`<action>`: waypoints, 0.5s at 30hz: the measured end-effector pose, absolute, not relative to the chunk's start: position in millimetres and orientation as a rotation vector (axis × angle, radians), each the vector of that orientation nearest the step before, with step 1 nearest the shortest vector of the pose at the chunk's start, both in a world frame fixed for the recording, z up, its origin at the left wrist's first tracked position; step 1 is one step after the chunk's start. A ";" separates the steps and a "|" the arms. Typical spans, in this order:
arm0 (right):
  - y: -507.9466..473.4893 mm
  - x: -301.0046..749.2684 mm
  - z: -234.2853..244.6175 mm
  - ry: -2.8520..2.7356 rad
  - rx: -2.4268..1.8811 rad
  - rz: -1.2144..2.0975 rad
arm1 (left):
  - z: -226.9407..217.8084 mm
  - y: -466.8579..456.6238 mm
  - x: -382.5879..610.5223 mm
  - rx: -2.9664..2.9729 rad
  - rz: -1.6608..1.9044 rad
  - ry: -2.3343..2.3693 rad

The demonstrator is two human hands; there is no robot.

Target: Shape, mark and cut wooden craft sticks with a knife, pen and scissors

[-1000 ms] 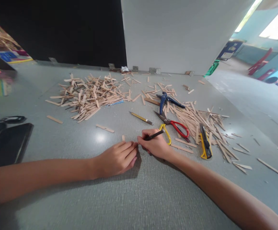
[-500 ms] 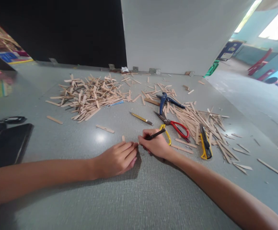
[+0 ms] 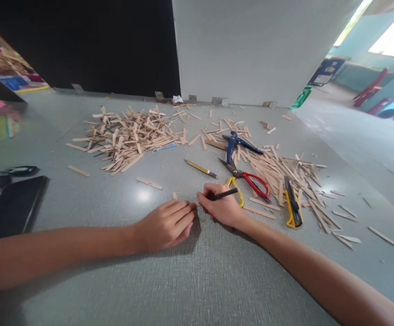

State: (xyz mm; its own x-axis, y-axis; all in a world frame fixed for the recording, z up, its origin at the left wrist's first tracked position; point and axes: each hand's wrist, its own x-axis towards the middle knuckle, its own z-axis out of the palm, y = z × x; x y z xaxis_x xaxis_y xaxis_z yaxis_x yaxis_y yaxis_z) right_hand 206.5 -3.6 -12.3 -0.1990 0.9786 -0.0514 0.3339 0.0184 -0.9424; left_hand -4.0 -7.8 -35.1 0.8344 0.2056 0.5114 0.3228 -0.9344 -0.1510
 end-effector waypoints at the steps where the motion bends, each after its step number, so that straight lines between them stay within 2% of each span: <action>1: -3.6 206.7 -12.5 -1.617 -1.364 1.191 | -35.2 -7.7 -4.3 -2.785 -0.749 -0.434; 15: -5.1 206.5 -14.9 -1.628 -1.368 1.185 | -32.5 -6.7 -3.9 -2.772 -0.807 -0.442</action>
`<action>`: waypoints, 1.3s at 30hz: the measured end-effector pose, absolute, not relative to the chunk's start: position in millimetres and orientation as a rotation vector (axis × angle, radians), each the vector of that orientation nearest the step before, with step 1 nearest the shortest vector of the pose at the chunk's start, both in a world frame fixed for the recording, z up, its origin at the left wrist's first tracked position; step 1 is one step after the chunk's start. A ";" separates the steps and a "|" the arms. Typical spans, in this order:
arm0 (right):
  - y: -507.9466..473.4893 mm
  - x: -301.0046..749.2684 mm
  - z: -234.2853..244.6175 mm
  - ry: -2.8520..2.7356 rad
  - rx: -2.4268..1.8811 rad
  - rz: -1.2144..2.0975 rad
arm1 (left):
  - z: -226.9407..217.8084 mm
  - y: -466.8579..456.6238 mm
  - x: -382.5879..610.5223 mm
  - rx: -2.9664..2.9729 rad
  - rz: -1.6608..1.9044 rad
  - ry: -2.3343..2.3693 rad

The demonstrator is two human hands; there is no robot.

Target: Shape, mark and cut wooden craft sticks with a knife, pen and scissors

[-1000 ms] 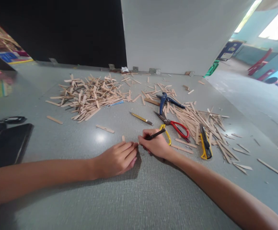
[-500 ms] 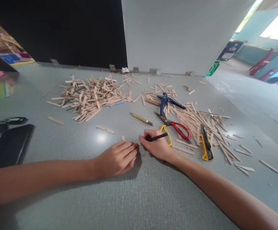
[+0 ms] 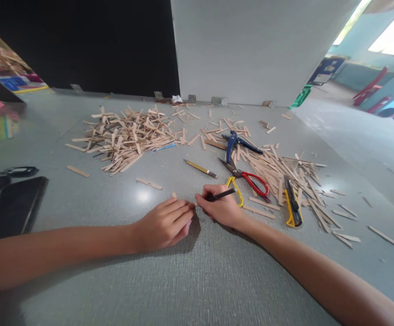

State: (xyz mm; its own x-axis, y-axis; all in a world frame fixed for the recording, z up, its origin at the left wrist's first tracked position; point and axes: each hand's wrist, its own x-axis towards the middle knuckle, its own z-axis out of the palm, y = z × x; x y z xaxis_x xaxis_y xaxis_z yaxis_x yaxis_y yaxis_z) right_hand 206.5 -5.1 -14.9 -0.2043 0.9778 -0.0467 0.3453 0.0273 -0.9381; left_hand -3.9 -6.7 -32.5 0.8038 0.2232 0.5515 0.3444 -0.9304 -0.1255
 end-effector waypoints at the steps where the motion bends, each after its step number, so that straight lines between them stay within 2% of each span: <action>1: -5.2 206.4 -15.2 -1.629 -1.367 1.182 | -32.0 -6.6 -3.7 -2.769 -0.809 -0.438; 25: -3.6 208.0 -18.2 -1.699 -1.331 1.156 | -35.0 -6.8 -5.5 -2.821 -0.767 -0.443; 31: -2.6 208.8 -19.2 -1.769 -1.340 1.052 | -36.0 -6.7 -5.5 -2.833 -0.749 -0.450; 36: -2.4 209.6 -19.1 -1.808 -1.340 0.994 | -36.2 -5.3 -5.2 -2.862 -0.812 -0.456; 39: -3.5 209.4 -16.9 -1.751 -1.346 1.077 | -37.9 -3.6 -6.2 -2.930 -0.880 -0.484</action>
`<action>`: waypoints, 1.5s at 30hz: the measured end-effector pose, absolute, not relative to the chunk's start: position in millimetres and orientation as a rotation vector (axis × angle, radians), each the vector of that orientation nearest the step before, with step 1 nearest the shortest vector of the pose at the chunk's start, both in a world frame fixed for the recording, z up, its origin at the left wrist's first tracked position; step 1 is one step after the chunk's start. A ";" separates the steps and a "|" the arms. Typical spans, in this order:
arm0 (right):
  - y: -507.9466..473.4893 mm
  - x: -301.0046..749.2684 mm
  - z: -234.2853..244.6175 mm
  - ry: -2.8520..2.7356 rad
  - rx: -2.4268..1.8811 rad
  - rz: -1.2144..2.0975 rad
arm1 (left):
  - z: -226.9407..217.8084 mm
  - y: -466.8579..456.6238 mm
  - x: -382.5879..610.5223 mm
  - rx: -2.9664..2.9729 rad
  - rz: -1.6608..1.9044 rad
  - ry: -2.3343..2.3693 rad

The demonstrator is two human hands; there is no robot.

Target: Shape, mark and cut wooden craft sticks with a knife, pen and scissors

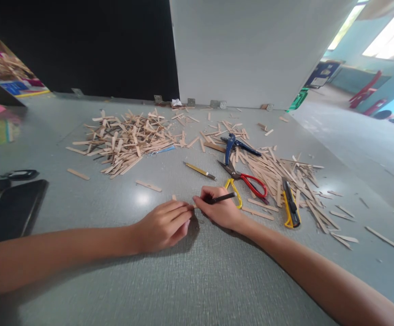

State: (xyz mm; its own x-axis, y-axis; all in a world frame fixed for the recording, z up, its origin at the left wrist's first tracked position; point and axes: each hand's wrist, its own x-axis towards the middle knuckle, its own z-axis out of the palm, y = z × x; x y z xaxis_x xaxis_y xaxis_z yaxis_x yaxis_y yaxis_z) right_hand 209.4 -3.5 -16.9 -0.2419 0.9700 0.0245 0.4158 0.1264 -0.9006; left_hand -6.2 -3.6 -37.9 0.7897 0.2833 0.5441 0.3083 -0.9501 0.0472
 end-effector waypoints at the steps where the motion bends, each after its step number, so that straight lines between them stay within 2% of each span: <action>1: -4.1 209.2 -16.0 -1.706 -1.349 1.136 | -38.4 -3.2 -6.6 -2.954 -0.894 -0.501; 4: -5.5 209.1 -13.3 -1.589 -1.337 1.282 | -38.5 -3.1 -7.4 -2.997 -0.925 -0.535; 10: -3.4 209.4 -15.1 -1.511 -1.308 1.104 | -34.8 -1.5 -6.2 -2.903 -1.089 -0.732; 15: 1.4 207.6 -19.9 -1.470 -1.356 1.187 | -38.1 6.1 -6.0 -2.883 -0.996 -0.990; 21: 0.0 207.6 -18.6 -1.528 -1.411 1.057 | -38.3 8.7 -7.4 -2.949 -0.875 -0.925; 30: -1.2 209.5 -14.5 -1.335 -1.499 1.067 | -39.2 7.9 -6.0 -2.958 -0.922 -0.934; 45: -5.1 211.4 -18.5 -1.414 -1.511 0.963 | -34.3 2.0 -6.2 -2.966 -0.941 -0.835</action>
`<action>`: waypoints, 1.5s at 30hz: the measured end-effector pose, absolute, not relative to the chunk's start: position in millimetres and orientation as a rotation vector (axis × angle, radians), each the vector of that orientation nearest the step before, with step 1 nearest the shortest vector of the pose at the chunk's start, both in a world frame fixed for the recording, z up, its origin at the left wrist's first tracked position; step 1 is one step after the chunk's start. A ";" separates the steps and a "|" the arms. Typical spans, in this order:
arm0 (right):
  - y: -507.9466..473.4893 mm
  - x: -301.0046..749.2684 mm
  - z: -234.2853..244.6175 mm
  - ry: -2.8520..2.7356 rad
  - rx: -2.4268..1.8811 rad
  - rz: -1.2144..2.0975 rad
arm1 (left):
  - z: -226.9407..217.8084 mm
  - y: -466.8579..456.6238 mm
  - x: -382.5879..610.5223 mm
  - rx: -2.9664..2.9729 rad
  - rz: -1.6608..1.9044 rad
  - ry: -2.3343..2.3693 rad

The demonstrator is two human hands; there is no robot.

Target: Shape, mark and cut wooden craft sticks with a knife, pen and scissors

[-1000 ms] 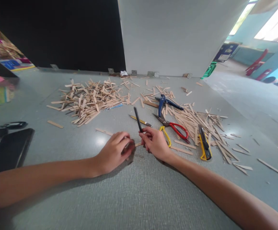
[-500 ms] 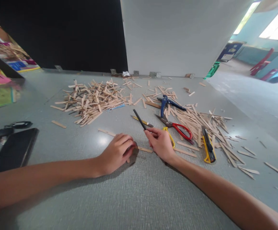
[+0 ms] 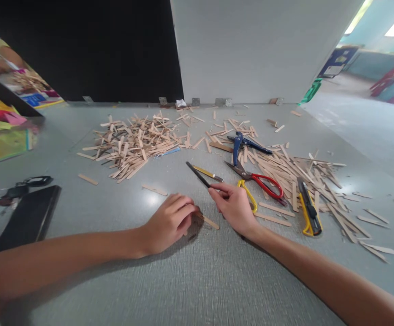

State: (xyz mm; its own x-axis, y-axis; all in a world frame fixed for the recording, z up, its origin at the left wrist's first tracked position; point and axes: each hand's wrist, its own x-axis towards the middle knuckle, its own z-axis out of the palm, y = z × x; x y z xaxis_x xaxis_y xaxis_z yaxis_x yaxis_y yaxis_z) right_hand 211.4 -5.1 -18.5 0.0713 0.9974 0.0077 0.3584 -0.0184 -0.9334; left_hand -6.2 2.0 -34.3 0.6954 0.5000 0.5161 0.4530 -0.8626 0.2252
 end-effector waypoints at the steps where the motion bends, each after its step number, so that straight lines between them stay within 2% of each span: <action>1: -5.3 211.2 -18.5 -1.425 -1.508 0.963 | -34.3 1.9 -6.3 2.816 0.898 0.787; 16: -5.5 208.3 -17.6 -1.686 -1.442 0.918 | -34.9 2.8 -8.3 2.830 0.898 0.746; 18: -7.0 206.7 -15.4 -1.791 -1.453 0.794 | -34.1 2.5 -9.2 2.824 0.863 0.747; 21: -7.0 214.8 -4.5 -2.015 -1.555 0.440 | -34.2 1.9 -10.5 2.797 0.825 0.740; 25: 5.3 269.5 18.4 -2.190 -1.944 0.027 | -36.5 1.7 -10.3 2.760 0.845 0.734; 31: 35.5 374.2 38.1 -2.150 -2.288 -0.157 | -36.6 0.8 -6.5 2.775 0.922 0.746; 33: 42.3 382.9 40.3 -2.103 -2.283 -0.171 | -35.2 0.3 -5.4 2.777 0.951 0.753; 39: 50.7 363.7 44.4 -2.179 -2.254 0.065 | -36.0 1.0 -6.8 2.780 0.936 0.747; 45: 45.8 341.2 42.3 -2.323 -1.813 -0.045 | -43.7 3.3 -9.3 2.814 0.773 0.771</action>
State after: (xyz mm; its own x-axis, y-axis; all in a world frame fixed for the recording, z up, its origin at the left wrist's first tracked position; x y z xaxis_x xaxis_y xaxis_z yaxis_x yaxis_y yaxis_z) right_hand 341.2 45.8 42.3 -0.2316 0.9577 0.1708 0.9636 0.2500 -0.0951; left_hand -9.3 3.3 -43.7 0.7392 0.5058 0.4446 0.4430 -0.8625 0.2448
